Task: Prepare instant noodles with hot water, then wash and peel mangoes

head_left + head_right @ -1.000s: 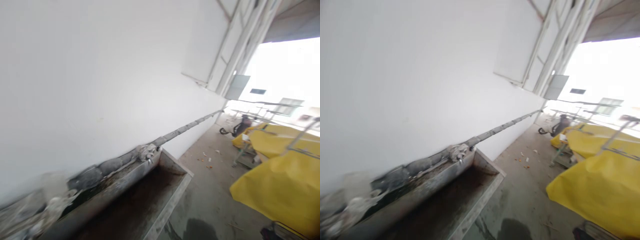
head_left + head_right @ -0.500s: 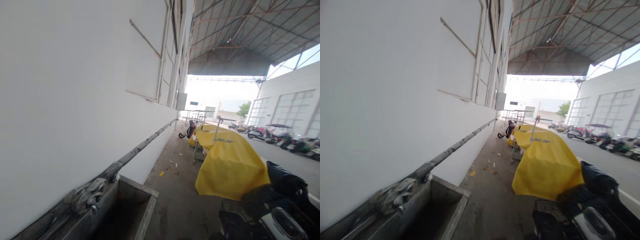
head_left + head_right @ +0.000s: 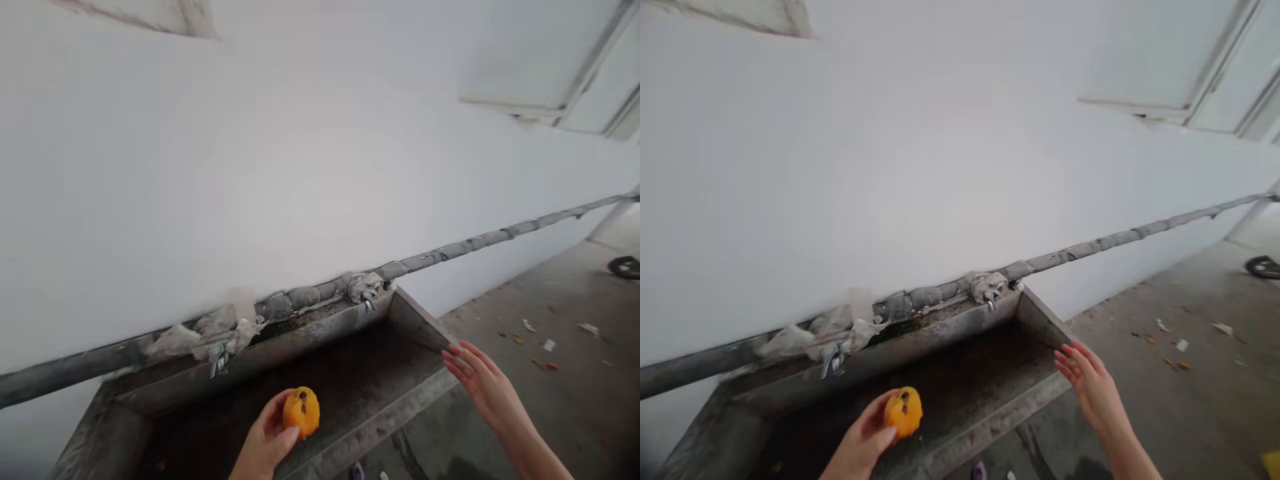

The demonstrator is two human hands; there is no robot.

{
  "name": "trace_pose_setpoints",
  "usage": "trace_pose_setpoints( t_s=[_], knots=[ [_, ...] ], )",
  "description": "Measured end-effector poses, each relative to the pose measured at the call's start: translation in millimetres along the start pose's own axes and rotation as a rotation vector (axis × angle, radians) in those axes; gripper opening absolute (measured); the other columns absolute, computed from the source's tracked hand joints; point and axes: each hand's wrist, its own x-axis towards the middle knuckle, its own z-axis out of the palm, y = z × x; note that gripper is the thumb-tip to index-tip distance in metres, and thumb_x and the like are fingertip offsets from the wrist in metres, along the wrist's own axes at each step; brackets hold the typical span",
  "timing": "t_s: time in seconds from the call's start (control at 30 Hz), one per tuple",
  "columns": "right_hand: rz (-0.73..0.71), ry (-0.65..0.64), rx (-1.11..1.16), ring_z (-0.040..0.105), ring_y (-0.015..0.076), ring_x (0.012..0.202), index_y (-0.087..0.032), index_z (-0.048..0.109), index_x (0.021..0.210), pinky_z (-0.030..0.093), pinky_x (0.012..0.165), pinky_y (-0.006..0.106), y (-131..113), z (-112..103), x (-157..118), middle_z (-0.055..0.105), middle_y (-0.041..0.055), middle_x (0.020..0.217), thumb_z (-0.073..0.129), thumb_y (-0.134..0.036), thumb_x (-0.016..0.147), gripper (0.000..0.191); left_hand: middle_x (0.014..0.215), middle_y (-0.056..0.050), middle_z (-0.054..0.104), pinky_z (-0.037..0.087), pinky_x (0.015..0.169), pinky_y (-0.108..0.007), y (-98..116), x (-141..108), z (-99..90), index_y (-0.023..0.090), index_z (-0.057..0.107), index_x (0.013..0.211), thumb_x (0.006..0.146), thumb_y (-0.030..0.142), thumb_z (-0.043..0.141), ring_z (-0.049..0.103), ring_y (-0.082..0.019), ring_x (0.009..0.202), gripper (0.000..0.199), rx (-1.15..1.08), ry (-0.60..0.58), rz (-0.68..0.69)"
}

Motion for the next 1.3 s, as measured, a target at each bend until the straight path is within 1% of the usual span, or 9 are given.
trace_pose_setpoints(
  t_s=[0.07,0.17,0.23,0.33,0.47,0.6,0.87,1.0,1.3],
  knots=[
    [0.090,-0.336,-0.074,0.060,0.0237,0.092,-0.018,0.054,0.103,0.051,0.076,0.037,10,65,-27,0.062,0.0108,0.099,0.062,-0.044,0.070,0.043,0.098,-0.011,0.065,0.049,0.080,-0.036,-2,4,-10.0,0.015,0.057,0.098,0.043,0.036,0.080,0.059,-0.028,0.092,0.063,-0.011,-0.037,0.062],
    [-0.034,-0.738,-0.270,0.059,0.0236,0.092,-0.018,0.057,0.105,0.048,0.080,0.038,16,145,-84,0.062,0.0104,0.099,0.059,-0.039,0.072,0.038,0.104,-0.014,0.061,0.048,0.083,-0.037,0,2,-20.6,0.015,0.052,0.104,0.054,0.024,0.072,0.059,-0.027,0.094,0.055,0.079,-0.088,0.135],
    [-0.168,-0.902,-0.375,0.058,0.0197,0.090,-0.020,0.056,0.108,0.047,0.080,0.034,16,180,-115,0.060,0.0075,0.100,0.053,-0.030,0.077,0.033,0.110,-0.014,0.057,0.047,0.087,-0.037,5,-5,-27.1,0.015,0.049,0.108,0.058,0.016,0.064,0.057,-0.026,0.099,0.052,0.196,-0.114,0.200],
    [-0.306,-1.032,-0.533,0.056,0.0162,0.084,-0.023,0.053,0.113,0.046,0.077,0.029,12,211,-141,0.056,0.0047,0.099,0.050,-0.021,0.079,0.035,0.116,-0.012,0.050,0.045,0.091,-0.036,9,-17,-38.4,0.016,0.048,0.109,0.058,0.005,0.053,0.052,-0.024,0.107,0.053,0.386,-0.065,0.332],
    [-0.402,-1.160,-0.662,0.054,0.0169,0.087,-0.023,0.056,0.107,0.043,0.080,0.029,7,229,-151,0.055,0.0034,0.094,0.050,-0.018,0.080,0.029,0.117,-0.010,0.048,0.041,0.096,-0.037,6,-24,-57.2,0.019,0.049,0.112,0.059,0.000,0.049,0.047,-0.023,0.111,0.057,0.587,0.061,0.465],
    [-0.445,-1.243,-0.732,0.054,0.0168,0.081,-0.022,0.057,0.103,0.044,0.076,0.029,10,240,-157,0.055,0.0032,0.091,0.049,-0.016,0.079,0.026,0.118,-0.009,0.048,0.040,0.098,-0.037,2,-27,-74.0,0.020,0.050,0.116,0.059,0.000,0.049,0.047,-0.023,0.111,0.060,0.664,0.114,0.478],
    [-0.650,-1.222,-0.825,0.055,0.0208,0.082,-0.013,0.054,0.093,0.047,0.075,0.035,37,259,-175,0.056,0.0090,0.088,0.044,0.000,0.068,0.030,0.112,-0.008,0.055,0.041,0.095,-0.035,9,-36,-91.9,0.021,0.053,0.115,0.057,0.001,0.051,0.052,-0.022,0.105,0.062,0.773,0.167,0.485],
    [-0.667,-1.200,-0.821,0.057,0.0212,0.083,-0.011,0.053,0.101,0.048,0.076,0.036,48,258,-179,0.059,0.0106,0.091,0.040,0.000,0.071,0.034,0.114,-0.008,0.054,0.038,0.097,-0.035,14,-36,-97.4,0.021,0.053,0.116,0.058,0.002,0.051,0.051,-0.022,0.107,0.060,0.777,0.141,0.430],
    [-0.642,-1.270,-1.034,0.059,0.0219,0.081,-0.013,0.057,0.099,0.047,0.074,0.035,31,259,-180,0.061,0.0097,0.090,0.042,-0.006,0.076,0.028,0.107,-0.011,0.060,0.047,0.087,-0.033,19,-31,-95.7,0.014,0.052,0.106,0.055,0.004,0.051,0.058,-0.022,0.098,0.052,0.510,0.068,0.193]
  ],
)
